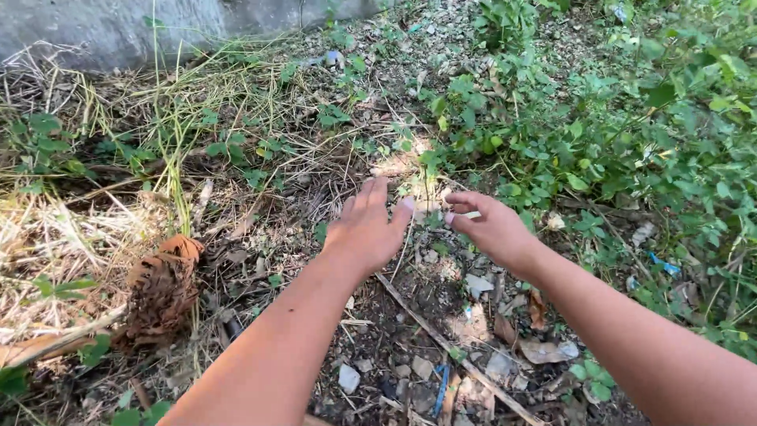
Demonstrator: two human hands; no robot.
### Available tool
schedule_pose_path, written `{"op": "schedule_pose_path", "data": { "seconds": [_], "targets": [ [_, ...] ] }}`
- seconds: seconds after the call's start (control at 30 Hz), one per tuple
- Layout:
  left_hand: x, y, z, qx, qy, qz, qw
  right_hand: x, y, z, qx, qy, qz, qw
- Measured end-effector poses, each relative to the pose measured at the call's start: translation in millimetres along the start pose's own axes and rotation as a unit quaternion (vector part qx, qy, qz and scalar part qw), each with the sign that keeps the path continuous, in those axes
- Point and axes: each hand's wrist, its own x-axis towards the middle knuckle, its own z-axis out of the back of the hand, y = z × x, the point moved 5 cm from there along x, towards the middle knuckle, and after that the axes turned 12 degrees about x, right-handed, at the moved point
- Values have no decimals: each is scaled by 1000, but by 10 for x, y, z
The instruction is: Gathering and picking specific green plants and weeds from the ground in an outdoor area.
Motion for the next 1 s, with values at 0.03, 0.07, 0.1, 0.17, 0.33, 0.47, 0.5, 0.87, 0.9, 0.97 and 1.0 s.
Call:
{"op": "schedule_pose_path", "data": {
  "seconds": [0.03, 0.07, 0.1, 0.17, 0.33, 0.47, 0.5, 0.87, 0.9, 0.97, 1.0],
  "targets": [
    [59, -8, -24, -14, -4, -8, 1000, 14, -3, -16, -4, -11, -5, 1000],
    [106, -6, -69, -25, -8, -17, 1000, 7, -31, -47, -5, -24, -10, 1000],
    [250, 92, -198, -22, -3, -21, 1000, 62, -109, -111, -2, -29, -15, 999],
    [606, 160, -492, -3, 18, -52, 999, 151, -268, -94, 51, -72, -2, 996],
    [498, 159, -487, -53, 94, -82, 991, 270, -351, -72, -33, -120, -13, 992],
    [632, 222, -608, -73, 116, -114, 984, 212, -266, -55, -59, -132, -77, 986],
    [616, 207, -560, -68, 117, -120, 983, 233, -323, -25, -55, -140, -78, 986],
    [511, 17, -399, -138, 120, -113, 977, 351, -813, 450, -222, -96, -70, 968],
    [647, 17, -509, -140, 113, -112, 977, 378, -864, 428, -225, -96, -62, 968],
    [876, 42, -773, -150, 110, -98, 978, 377, -977, 310, -305, -55, -8, 951],
    [966, 50, -866, -150, 110, -94, 978, 448, -1183, 317, -304, -51, -6, 951]
  ]
}}
